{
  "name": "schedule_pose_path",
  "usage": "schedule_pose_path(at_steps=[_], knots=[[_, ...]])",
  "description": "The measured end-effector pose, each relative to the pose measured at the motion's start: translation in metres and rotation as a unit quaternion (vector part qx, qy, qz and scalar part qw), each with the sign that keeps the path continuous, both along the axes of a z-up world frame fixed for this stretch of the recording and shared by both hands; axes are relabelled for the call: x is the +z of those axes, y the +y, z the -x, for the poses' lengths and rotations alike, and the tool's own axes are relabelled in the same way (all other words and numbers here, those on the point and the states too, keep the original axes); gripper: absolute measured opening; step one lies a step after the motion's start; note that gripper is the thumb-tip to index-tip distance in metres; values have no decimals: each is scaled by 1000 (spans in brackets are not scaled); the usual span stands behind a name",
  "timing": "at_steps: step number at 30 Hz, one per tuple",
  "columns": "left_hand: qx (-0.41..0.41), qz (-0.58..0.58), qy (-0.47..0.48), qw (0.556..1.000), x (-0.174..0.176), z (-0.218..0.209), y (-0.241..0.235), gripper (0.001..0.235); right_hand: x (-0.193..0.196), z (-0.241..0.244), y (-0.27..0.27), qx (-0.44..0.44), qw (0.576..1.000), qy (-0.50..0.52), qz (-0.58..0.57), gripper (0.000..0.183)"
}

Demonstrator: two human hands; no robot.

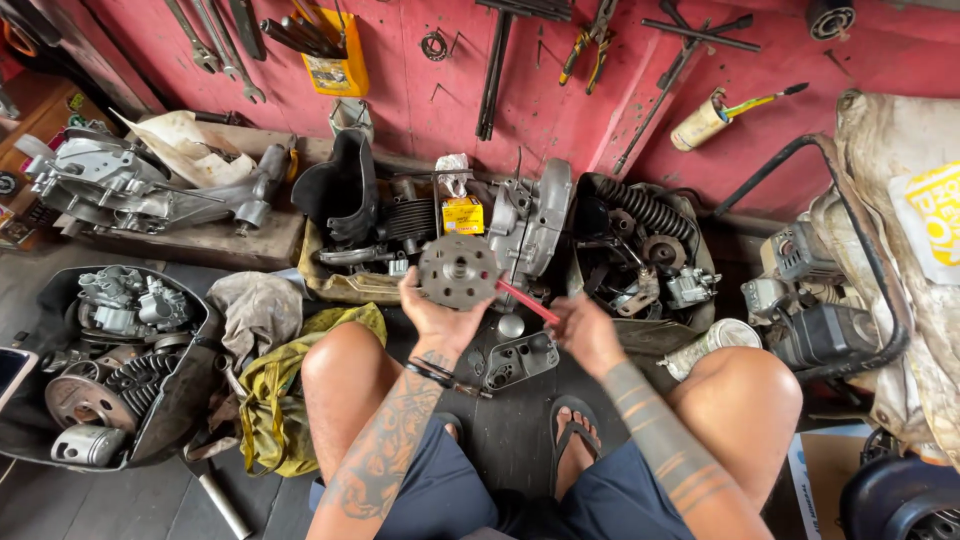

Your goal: Cleaning a motorcycle engine component using a small brush

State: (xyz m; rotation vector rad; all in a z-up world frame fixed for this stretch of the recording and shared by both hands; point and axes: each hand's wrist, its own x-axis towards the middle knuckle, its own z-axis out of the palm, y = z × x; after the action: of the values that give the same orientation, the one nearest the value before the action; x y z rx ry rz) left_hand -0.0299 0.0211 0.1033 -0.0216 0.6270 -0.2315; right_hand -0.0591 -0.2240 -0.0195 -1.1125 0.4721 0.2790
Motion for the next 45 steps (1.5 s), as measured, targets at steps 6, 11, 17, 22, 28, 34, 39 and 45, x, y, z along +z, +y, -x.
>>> schedule_pose_path(at_steps=[6, 11, 17, 22, 28, 34, 39, 45], knots=[[63, -100, 4, 993, -10, -9, 32, 64, -203, 63, 131, 492, 859, 102, 95, 40], [77, -109, 8, 991, -18, -15, 34, 62, -237, 83, 188, 460, 878, 113, 69, 30], [85, -109, 31, 990, -4, -10, 40, 66, -317, 113, 226, 381, 909, 147, 90, 31], [86, -95, 55, 990, -1, -14, 38, 68, -390, 116, 230, 176, 939, 179, 234, 94], [70, -82, 31, 994, -5, -15, 31, 66, -201, 85, 203, 380, 873, 267, -152, 73], [63, -92, 16, 994, -23, -24, 27, 66, -126, 63, 195, 362, 886, 237, -165, 80], [59, -95, 21, 993, -19, -20, 25, 66, -187, 86, 205, 380, 864, 283, -169, 64], [43, -93, -1, 995, -32, -24, 25, 61, -112, 42, 192, 306, 886, 230, -260, 91]])
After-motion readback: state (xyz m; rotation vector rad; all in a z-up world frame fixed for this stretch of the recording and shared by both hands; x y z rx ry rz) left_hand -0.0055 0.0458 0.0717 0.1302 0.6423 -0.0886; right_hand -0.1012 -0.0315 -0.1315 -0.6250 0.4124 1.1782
